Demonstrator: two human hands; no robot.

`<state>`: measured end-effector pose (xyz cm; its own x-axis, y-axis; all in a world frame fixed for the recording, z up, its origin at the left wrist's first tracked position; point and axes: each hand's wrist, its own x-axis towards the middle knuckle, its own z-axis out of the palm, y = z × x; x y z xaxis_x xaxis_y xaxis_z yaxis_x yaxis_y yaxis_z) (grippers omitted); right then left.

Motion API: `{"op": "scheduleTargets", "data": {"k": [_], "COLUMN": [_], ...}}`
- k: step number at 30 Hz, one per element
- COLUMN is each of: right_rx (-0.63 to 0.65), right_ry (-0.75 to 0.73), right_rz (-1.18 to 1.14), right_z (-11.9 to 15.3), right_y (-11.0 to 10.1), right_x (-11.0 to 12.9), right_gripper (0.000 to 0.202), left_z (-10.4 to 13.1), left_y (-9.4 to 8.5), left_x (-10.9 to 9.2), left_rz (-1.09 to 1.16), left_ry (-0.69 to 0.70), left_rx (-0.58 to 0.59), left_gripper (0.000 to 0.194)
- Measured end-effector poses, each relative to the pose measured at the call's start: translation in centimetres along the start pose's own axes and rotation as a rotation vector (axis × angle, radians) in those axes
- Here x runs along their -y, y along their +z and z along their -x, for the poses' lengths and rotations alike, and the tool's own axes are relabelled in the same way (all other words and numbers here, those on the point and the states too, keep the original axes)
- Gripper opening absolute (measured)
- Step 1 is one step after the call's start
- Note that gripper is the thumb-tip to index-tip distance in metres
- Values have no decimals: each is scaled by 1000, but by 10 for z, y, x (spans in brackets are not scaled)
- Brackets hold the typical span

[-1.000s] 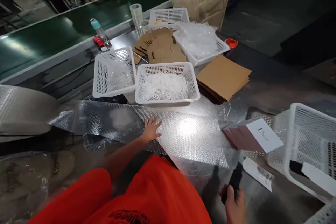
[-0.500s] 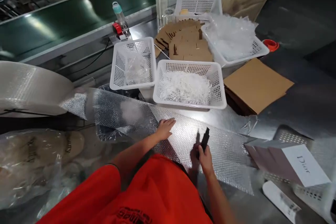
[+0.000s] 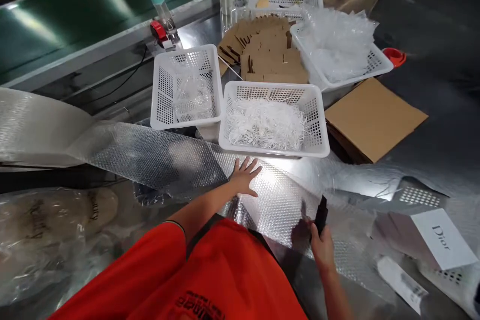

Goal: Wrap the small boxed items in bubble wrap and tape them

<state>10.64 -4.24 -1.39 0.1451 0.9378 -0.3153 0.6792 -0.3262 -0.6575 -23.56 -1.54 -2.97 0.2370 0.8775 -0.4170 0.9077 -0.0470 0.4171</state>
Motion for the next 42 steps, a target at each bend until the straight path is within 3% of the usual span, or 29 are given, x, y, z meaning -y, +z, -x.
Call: {"op": "scheduleTargets", "data": {"k": [4,7,11,15,20,24,28,33,36,42], "right_rx": [72,163,207,230,364,522,575,591,661,629], "right_ry": [-57,-82,-9,-3,-62,-112,-159,-361,-487,-609], "right_rz": [-2,-79,-94,-102,-118,-86,271,862,988,1067], "right_z": [7,6,-4,-13,-8,3,3,2,6,7], "right_y": [2,21,37,34,35,46,51,52,63,95], "right_x": [22,44,52,47,53,72,105,148,171,204], "right_gripper": [48,49,54,59,60,48,30,35,32,40], "left_z": [-19,-14,16,40,41,39,42,41,39,38], "left_y": [9,8,-2,-9,-18,-38,-55,-49,-41,-38], "left_x": [-23,-24,6,36,47,61,73,70,72,79], "left_rz": [36,52,-28,-80,-95,-114,-126,-59,10,9], "left_ry": [52,119,97,-18,-11,-46,-51,-30,-30,-17], "left_rx": [-13,-4,-46,-69,-47,-31,-19,15,9,31], "left_gripper": [124,107,92,85,89,89,85,86,91,99]}}
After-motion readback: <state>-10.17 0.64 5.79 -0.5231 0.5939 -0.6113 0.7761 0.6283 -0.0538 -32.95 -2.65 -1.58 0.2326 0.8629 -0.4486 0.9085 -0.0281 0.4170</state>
